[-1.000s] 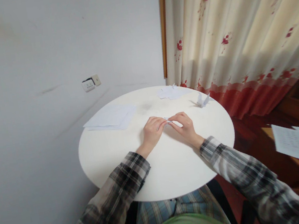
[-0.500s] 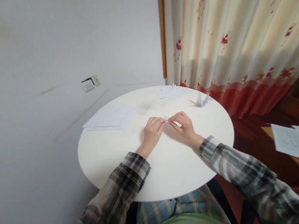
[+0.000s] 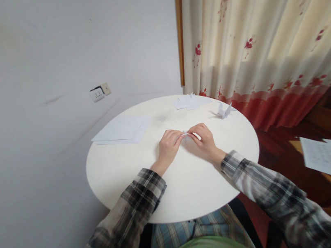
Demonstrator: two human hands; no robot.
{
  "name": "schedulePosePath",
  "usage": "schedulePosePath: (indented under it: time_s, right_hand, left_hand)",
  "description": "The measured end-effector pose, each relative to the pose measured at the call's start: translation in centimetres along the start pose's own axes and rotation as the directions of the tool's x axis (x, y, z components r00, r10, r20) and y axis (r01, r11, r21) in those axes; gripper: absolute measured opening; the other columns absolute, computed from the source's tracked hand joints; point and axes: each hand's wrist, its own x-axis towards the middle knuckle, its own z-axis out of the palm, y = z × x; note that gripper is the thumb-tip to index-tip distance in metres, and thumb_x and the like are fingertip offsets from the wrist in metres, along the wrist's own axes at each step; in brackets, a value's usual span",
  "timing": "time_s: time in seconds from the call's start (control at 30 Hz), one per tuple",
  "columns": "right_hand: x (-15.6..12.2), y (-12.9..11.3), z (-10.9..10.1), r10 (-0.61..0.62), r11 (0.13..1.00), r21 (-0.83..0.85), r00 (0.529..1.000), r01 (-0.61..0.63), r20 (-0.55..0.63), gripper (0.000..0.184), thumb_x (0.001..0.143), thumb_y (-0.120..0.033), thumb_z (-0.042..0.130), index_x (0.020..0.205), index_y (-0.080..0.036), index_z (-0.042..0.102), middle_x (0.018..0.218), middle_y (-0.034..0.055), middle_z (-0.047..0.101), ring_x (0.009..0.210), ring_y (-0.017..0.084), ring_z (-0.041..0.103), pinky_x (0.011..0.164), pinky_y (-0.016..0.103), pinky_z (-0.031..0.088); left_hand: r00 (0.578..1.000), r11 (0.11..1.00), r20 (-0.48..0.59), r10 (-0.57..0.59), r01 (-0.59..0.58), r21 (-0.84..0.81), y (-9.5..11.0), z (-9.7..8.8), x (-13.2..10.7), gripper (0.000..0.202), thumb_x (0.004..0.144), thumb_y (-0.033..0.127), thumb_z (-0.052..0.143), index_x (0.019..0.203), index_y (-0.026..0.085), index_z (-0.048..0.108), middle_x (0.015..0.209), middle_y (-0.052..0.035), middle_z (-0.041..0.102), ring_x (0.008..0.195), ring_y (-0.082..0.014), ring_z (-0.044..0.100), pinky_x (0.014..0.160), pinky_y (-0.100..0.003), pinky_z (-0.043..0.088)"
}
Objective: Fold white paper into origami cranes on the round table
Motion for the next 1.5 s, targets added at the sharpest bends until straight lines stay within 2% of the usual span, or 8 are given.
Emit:
schedulePosePath:
  time_s: [0.37, 0.87, 1.17, 1.37, 1.5]
  right_hand:
    - [-0.1, -0.4, 0.0, 0.039, 0.999, 0.026, 0.999, -0.038, -0.029, 0.013, 0.084, -0.024, 0.048, 0.091, -0.02, 0.058, 0.087, 0.0056, 0.061, 0.085, 0.018, 0.052, 0.076, 0.035, 0.043]
    - [-0.2, 0.6, 0.3, 0.039, 0.999, 0.018, 0.999, -0.039, 0.006, 0.013, 0.086, -0.023, 0.043, 0.085, -0.021, 0.056, 0.083, 0.0056, 0.057, 0.082, 0.018, 0.05, 0.072, 0.033, 0.043]
    - [-0.2, 0.6, 0.5, 0.086, 0.996, 0.027, 0.996, -0.086, -0.017, 0.015, 0.087, -0.028, 0.039, 0.085, -0.019, 0.052, 0.079, 0.0052, 0.055, 0.076, 0.017, 0.051, 0.068, 0.031, 0.043]
    - [-0.4, 0.5, 0.6, 0.093, 0.995, 0.037, 0.995, -0.092, -0.031, 0.015, 0.086, -0.029, 0.041, 0.086, -0.019, 0.053, 0.078, 0.005, 0.056, 0.074, 0.016, 0.051, 0.066, 0.03, 0.044]
    - [-0.3, 0.2, 0.5, 0.084, 0.996, 0.044, 0.996, -0.084, -0.015, 0.016, 0.084, -0.029, 0.046, 0.092, -0.018, 0.054, 0.08, 0.0052, 0.057, 0.074, 0.016, 0.052, 0.067, 0.029, 0.044]
  left_hand:
    - [0.999, 0.999, -0.049, -0.016, 0.019, 0.043, 0.2, -0.3, 0.3, 0.012, 0.083, 0.026, 0.051, 0.082, 0.018, 0.06, 0.079, -0.0023, 0.065, 0.079, -0.0157, 0.055, 0.073, -0.032, 0.044]
    - [0.999, 1.0, -0.037, -0.015, 0.016, 0.027, 0.2, -0.3, 0.1, 0.012, 0.083, 0.027, 0.051, 0.081, 0.018, 0.059, 0.078, -0.0023, 0.064, 0.078, -0.0155, 0.055, 0.072, -0.031, 0.044]
    - [0.996, 0.997, 0.053, -0.076, 0.076, -0.001, -0.3, 0.1, -0.2, 0.018, 0.079, 0.033, 0.055, 0.088, 0.018, 0.059, 0.084, -0.0038, 0.064, 0.081, -0.0156, 0.057, 0.072, -0.03, 0.046]
    - [0.994, 0.994, 0.038, -0.106, 0.105, 0.03, -1.0, 0.7, -0.6, 0.018, 0.083, 0.033, 0.049, 0.083, 0.018, 0.059, 0.078, -0.0031, 0.063, 0.075, -0.0148, 0.058, 0.068, -0.027, 0.046]
    - [0.991, 0.993, 0.065, -0.115, 0.113, 0.03, -1.0, 0.6, -0.5, 0.018, 0.084, 0.032, 0.047, 0.081, 0.018, 0.058, 0.076, -0.0025, 0.061, 0.074, -0.0144, 0.057, 0.066, -0.027, 0.045]
